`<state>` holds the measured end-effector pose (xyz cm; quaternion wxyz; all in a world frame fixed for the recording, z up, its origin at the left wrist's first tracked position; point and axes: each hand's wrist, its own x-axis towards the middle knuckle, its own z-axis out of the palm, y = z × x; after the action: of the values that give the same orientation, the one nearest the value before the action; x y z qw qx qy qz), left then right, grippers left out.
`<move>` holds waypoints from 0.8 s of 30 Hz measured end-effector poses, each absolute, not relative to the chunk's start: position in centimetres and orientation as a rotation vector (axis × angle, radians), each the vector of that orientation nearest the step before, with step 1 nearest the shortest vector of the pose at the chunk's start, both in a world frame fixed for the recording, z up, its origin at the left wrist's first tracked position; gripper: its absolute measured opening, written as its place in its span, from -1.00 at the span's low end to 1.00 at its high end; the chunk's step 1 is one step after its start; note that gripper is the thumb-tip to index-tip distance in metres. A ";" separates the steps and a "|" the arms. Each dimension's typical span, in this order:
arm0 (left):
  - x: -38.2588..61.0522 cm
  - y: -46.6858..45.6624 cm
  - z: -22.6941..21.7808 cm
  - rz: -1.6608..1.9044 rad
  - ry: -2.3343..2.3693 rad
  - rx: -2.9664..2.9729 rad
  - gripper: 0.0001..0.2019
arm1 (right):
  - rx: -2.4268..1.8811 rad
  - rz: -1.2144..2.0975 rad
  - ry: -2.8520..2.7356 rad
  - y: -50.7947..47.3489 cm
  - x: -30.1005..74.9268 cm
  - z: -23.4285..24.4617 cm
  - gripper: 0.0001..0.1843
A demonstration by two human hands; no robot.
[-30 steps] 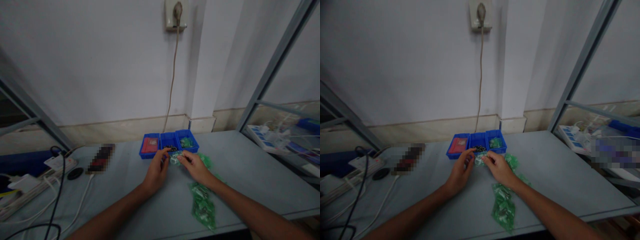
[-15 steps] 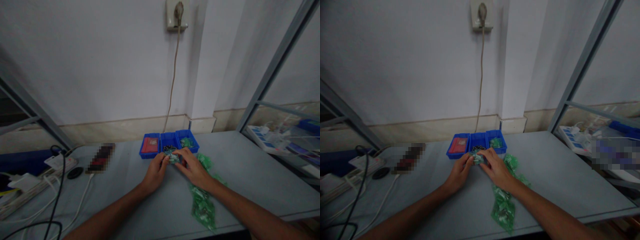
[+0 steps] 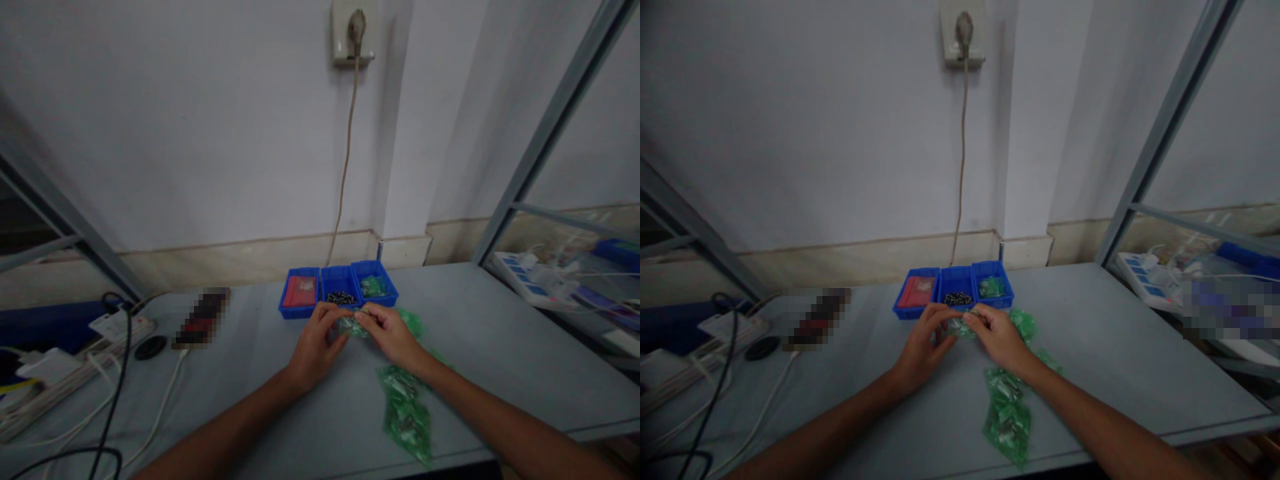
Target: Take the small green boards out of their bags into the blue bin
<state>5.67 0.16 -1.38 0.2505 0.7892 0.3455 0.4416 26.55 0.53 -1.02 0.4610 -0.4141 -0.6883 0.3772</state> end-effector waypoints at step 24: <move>5.6 0.1 -0.9 1.015 1.098 1.819 -0.39 | -0.939 0.428 -1.941 -0.4 27.1 -0.2 -0.84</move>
<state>5.60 0.12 -0.95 0.3834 0.7136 0.4305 0.3980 27.09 -0.36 -0.16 0.4542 -0.3806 -0.7866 0.1734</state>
